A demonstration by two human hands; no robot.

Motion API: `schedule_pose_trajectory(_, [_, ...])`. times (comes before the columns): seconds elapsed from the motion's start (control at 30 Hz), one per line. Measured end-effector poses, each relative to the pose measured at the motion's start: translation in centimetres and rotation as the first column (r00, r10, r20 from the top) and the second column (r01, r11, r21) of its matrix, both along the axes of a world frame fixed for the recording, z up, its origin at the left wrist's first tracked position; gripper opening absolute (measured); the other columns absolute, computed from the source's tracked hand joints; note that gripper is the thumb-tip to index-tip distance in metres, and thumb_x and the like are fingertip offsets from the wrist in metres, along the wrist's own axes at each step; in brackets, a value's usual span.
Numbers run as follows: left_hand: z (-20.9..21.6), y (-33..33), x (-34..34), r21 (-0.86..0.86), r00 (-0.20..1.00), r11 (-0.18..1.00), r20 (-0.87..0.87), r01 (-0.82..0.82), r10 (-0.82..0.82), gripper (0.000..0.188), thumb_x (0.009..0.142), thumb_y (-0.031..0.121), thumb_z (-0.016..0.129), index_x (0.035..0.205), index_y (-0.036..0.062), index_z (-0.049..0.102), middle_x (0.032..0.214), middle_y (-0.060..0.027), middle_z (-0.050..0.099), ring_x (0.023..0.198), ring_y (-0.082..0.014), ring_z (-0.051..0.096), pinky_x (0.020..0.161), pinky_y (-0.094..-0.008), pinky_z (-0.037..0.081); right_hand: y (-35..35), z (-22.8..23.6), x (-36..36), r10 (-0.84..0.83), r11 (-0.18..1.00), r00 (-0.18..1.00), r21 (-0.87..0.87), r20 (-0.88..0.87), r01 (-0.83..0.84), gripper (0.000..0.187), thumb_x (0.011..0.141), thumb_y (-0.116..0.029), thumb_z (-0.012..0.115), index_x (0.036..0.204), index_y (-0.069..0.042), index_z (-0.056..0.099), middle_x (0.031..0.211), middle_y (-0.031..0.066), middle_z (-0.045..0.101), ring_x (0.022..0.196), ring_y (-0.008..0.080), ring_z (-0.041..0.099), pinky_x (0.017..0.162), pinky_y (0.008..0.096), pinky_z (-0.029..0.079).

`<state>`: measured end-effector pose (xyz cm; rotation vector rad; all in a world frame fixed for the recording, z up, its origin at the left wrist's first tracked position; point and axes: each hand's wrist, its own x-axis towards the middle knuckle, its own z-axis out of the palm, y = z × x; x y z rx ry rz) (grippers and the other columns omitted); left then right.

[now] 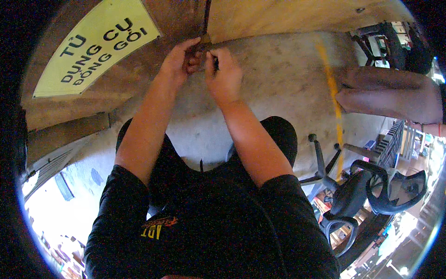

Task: The person unlocks a metal cabinet, opens it, and retrieves a cardboard box containing tools. They remove a hammer and a red-handled tool, then place the box back inside and lock the cabinet.

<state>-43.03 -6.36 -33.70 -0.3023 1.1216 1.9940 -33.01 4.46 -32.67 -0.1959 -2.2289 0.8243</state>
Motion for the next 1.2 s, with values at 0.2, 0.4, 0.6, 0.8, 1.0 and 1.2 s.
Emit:
schedule_pose_trajectory(0.2, [0.6, 0.0, -0.2, 0.001, 0.999, 0.999, 0.035, -0.034, 0.034, 0.022, 0.086, 0.024, 0.072, 0.096, 0.0116, 0.056, 0.071, -0.0018, 0.051, 0.049, -0.0071, 0.037, 0.039, -0.0236, 0.024, 0.3, 0.3, 0.0, 0.018, 0.996, 1.000, -0.087, 0.017, -0.016, 0.011, 0.085, -0.010, 0.071, 0.091, -0.006, 0.063, 0.078, 0.0104, 0.065, 0.066, 0.0227, 0.063, 0.061, 0.0343, 0.051])
schedule_pose_trajectory(0.4, [0.4, -0.1, -0.6, 0.018, 1.000, 1.000, 0.022, -0.017, 0.017, 0.022, 0.086, 0.023, 0.072, 0.093, 0.0107, 0.055, 0.068, -0.0012, 0.049, 0.048, -0.0067, 0.034, 0.038, -0.0236, 0.023, 0.4, -0.2, -0.4, 0.028, 0.996, 0.999, -0.080, 0.019, -0.027, 0.012, 0.083, -0.008, 0.071, 0.090, -0.006, 0.060, 0.081, 0.0133, 0.065, 0.069, 0.0322, 0.065, 0.062, 0.0394, 0.052])
schedule_pose_trajectory(0.6, [0.0, -0.1, -0.3, 0.022, 0.998, 0.999, 0.056, -0.024, 0.023, 0.021, 0.091, 0.029, 0.066, 0.092, 0.0109, 0.056, 0.067, -0.0014, 0.046, 0.046, -0.0109, 0.036, 0.037, -0.0270, 0.027, 0.5, -0.9, -0.7, 0.033, 0.999, 0.999, -0.038, -0.026, -0.034, 0.011, 0.086, -0.012, 0.073, 0.088, -0.005, 0.065, 0.071, 0.0077, 0.066, 0.062, 0.0144, 0.062, 0.060, 0.0296, 0.051])
schedule_pose_trajectory(0.8, [0.4, 0.0, -0.5, 0.029, 0.993, 0.998, 0.106, -0.050, 0.047, 0.013, 0.091, 0.023, 0.063, 0.088, 0.0114, 0.057, 0.066, 0.0005, 0.046, 0.047, -0.0101, 0.034, 0.039, -0.0257, 0.026, 0.1, -0.6, -0.8, 0.002, 0.999, 1.000, 0.044, -0.010, -0.001, 0.013, 0.084, -0.013, 0.074, 0.087, -0.006, 0.064, 0.071, 0.0090, 0.066, 0.061, 0.0177, 0.063, 0.058, 0.0323, 0.050])
schedule_pose_trajectory(1.0, [1.2, 0.0, -0.2, -0.035, 0.996, 0.998, 0.072, -0.057, 0.059, 0.012, 0.092, 0.022, 0.063, 0.085, 0.0126, 0.058, 0.064, 0.0018, 0.046, 0.048, -0.0098, 0.037, 0.042, -0.0260, 0.028, -0.6, 0.4, -0.9, 0.007, 0.988, 0.995, 0.152, 0.100, -0.022, 0.017, 0.080, -0.010, 0.070, 0.090, -0.007, 0.057, 0.082, 0.0147, 0.064, 0.073, 0.0368, 0.064, 0.063, 0.0471, 0.051])
schedule_pose_trajectory(1.2, [1.3, -0.8, -0.3, 0.011, 0.996, 1.000, 0.091, -0.024, 0.022, 0.011, 0.092, 0.023, 0.063, 0.088, 0.0129, 0.060, 0.066, 0.0011, 0.050, 0.049, -0.0115, 0.039, 0.043, -0.0266, 0.031, -1.1, 0.5, -1.1, -0.021, 0.991, 0.996, 0.131, 0.085, 0.010, 0.016, 0.080, -0.010, 0.071, 0.087, -0.006, 0.058, 0.079, 0.0137, 0.065, 0.070, 0.0331, 0.065, 0.062, 0.0435, 0.051])
